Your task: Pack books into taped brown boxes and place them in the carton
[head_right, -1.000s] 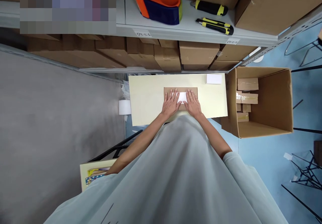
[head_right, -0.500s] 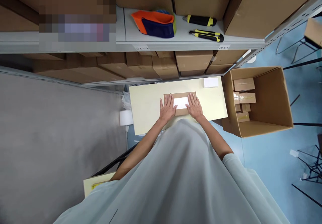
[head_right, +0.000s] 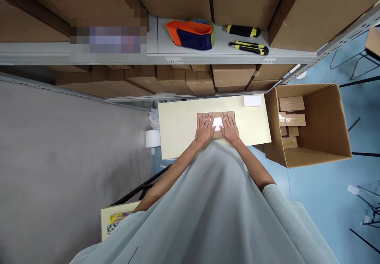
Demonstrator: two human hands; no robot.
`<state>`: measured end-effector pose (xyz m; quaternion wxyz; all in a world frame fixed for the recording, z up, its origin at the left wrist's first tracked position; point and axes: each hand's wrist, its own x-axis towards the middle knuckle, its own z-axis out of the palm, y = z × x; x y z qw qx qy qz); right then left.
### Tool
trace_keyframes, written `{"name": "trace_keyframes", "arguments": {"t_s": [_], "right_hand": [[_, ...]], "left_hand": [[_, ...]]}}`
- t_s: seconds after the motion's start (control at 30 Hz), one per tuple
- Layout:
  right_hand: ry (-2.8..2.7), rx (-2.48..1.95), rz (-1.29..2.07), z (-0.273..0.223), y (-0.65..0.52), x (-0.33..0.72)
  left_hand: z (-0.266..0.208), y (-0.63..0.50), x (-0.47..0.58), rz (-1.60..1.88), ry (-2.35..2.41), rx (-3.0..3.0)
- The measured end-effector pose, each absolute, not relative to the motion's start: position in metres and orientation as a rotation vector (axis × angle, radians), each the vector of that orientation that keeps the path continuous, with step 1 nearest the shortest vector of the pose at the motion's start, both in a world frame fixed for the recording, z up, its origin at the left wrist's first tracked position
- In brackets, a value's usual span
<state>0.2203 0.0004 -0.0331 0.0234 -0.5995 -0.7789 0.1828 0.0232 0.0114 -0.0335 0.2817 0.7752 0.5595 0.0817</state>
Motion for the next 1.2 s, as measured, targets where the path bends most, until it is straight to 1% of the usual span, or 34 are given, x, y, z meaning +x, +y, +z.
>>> {"name": "trace_keyframes", "arguments": {"t_s": [0.5, 0.93, 1.2], "right_hand": [[-2.457, -1.819, 0.582, -0.036, -0.005, 0.220], [-2.398, -1.859, 0.522, -0.042, -0.010, 0.226], [-2.315, -1.779, 0.385, -0.052, -0.011, 0.224]], "left_hand": [[-0.039, 0.003, 0.026, 0.147, 1.433, 2.171], [-0.038, 0.000, 0.011, 0.096, 1.524, 2.192], [-0.042, -0.002, -0.001, 0.081, 1.565, 2.280]]}}
